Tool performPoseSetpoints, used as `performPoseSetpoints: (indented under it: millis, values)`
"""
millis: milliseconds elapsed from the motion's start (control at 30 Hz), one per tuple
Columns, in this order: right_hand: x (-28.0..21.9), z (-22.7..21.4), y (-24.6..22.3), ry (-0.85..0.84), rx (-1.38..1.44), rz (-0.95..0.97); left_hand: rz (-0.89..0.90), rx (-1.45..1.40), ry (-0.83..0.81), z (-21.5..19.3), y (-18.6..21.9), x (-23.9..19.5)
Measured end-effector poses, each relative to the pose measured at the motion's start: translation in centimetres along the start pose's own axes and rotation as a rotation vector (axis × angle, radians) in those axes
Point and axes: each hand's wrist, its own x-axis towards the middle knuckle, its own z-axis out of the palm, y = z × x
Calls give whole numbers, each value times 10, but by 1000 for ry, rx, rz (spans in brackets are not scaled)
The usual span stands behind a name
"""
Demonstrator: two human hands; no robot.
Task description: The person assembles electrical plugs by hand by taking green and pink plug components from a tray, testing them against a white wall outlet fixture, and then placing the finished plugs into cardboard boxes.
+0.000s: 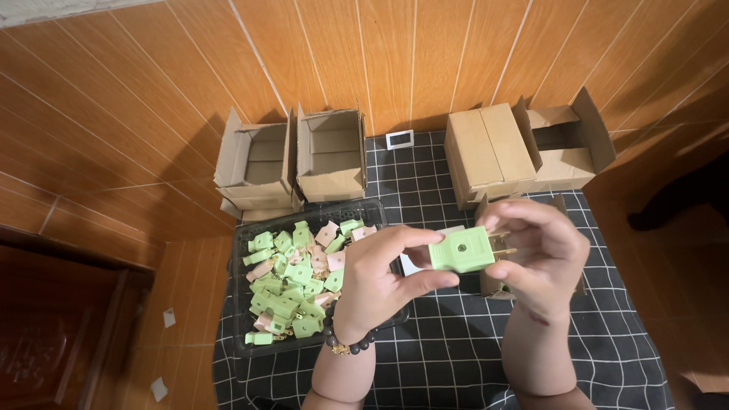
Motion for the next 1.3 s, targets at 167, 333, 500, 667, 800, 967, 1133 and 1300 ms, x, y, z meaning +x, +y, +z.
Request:
performPoseSetpoints:
  millis: [167,333,500,667,800,967,1133,1300]
  values:
    - [0,0,-6,-75,79,-69,-13,24,-14,0,1,4]
    - [0,11,-8,-121,23,-217,-23,101,-1,3,3,9]
    - [-1,-3,1,-26,-19,-85,-6,45,-38,-4,9,4]
    - [0,6,0,7,105,-14,-14,-5,-53,-5,5,0]
    - [-2,4,0,-93,81,-135,-7,38,-42,-4,1,5]
    - [-1,27,-6,-107,42,-204,-23,69,-45,3,9,10]
    - [6,34,-10,-85,-57,-166,-23,105,-100,6,4,7]
    - [8,31,-11,-9,-267,-224,34,98,-110,2,20,15]
